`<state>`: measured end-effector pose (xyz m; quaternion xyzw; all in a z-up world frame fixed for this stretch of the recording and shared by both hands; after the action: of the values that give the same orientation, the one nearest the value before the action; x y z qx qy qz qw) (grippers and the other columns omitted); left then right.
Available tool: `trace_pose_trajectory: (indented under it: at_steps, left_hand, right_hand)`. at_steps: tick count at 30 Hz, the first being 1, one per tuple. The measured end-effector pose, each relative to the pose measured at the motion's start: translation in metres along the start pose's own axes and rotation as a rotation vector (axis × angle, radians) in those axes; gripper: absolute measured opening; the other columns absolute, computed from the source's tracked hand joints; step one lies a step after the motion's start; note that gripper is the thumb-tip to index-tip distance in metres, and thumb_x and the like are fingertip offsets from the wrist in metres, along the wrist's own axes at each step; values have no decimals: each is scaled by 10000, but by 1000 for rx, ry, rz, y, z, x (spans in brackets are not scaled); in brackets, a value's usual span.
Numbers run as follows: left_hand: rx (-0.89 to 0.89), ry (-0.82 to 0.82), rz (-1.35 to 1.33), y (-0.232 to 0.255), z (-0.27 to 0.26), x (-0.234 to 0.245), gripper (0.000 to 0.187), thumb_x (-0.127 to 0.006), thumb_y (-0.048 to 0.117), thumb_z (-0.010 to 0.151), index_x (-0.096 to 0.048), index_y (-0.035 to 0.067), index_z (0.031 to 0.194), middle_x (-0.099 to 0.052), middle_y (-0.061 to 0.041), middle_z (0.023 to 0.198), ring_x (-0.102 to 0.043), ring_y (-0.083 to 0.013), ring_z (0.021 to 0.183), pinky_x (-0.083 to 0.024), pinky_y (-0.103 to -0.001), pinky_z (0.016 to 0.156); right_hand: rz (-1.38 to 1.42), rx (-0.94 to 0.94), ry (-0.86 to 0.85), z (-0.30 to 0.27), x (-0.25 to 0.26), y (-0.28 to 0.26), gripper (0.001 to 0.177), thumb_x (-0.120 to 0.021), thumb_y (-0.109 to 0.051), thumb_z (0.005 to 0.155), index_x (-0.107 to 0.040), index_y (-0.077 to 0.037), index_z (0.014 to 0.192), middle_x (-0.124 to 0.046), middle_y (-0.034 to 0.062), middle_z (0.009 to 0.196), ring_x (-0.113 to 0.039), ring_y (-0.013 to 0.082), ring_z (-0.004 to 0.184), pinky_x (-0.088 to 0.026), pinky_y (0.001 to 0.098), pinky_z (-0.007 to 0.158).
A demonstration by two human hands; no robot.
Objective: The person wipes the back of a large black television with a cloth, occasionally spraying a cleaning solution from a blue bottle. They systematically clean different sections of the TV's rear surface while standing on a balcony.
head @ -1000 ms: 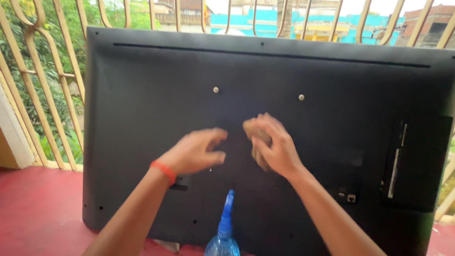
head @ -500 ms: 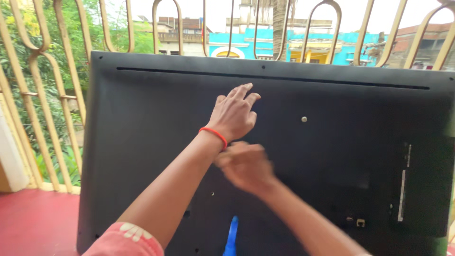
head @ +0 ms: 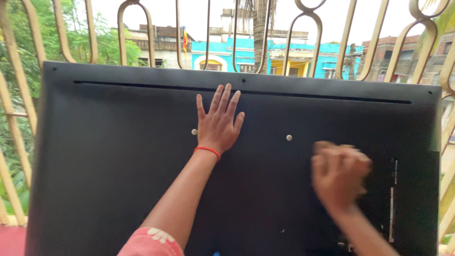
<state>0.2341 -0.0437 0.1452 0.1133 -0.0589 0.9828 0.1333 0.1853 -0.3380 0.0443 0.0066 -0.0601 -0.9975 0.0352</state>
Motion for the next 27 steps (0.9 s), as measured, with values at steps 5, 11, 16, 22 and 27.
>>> trace_pose_trajectory:
  at_steps: [5,11,16,22,27]
  left_hand:
    - [9,-5,-17,-3,-5,-2,579,-453,460,1016,-435,212,1539,-353,-53,1640,-261,-220,1542,-48,-660,1218]
    - [-4,8,-38,-2,-6,2,574,-461,453,1023,-438,210,1543,-365,-60,1635,-279,-221,1536,-45,-654,1228]
    - [7,8,-54,-3,-6,3,576,-463,453,1013,-448,213,1536,-375,-63,1630,-284,-223,1536,-46,-647,1232]
    - [19,-14,-41,-2,-6,1,581,-458,447,1010,-437,208,1539,-358,-72,1628,-265,-232,1536,-43,-648,1222]
    - [20,6,-46,0,-4,6,583,-453,449,1009,-434,208,1539,-368,-73,1627,-274,-235,1538,-47,-640,1230]
  right_hand:
    - [449,220,-67,15,17,-145,266,-690,-293,898,-681,-97,1078,-618,137,1163,-554,339,1107,-408,522,945]
    - [659,652,-140,11,41,-210,275,-692,-235,836,-702,-116,1084,-648,134,1168,-626,328,1125,-494,491,944]
    - [690,477,-335,27,26,-112,165,-720,-225,899,-644,-176,1036,-690,9,1083,-692,225,980,-544,432,837]
    - [308,512,-84,61,17,-57,215,-707,-202,875,-616,-186,1069,-554,123,1116,-602,355,1036,-448,527,851]
    - [311,364,-20,129,-7,-64,216,-667,-204,1046,-628,-118,1241,-576,125,1251,-572,358,1206,-438,516,1043]
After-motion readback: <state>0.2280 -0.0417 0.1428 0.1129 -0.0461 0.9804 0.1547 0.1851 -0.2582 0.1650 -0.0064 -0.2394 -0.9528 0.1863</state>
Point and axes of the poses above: each hand's wrist, its own z-axis towards the middle knuckle, its own x-axis out of the back of the hand, y = z × x, the point moved 10 cm from there along z, towards the middle knuckle
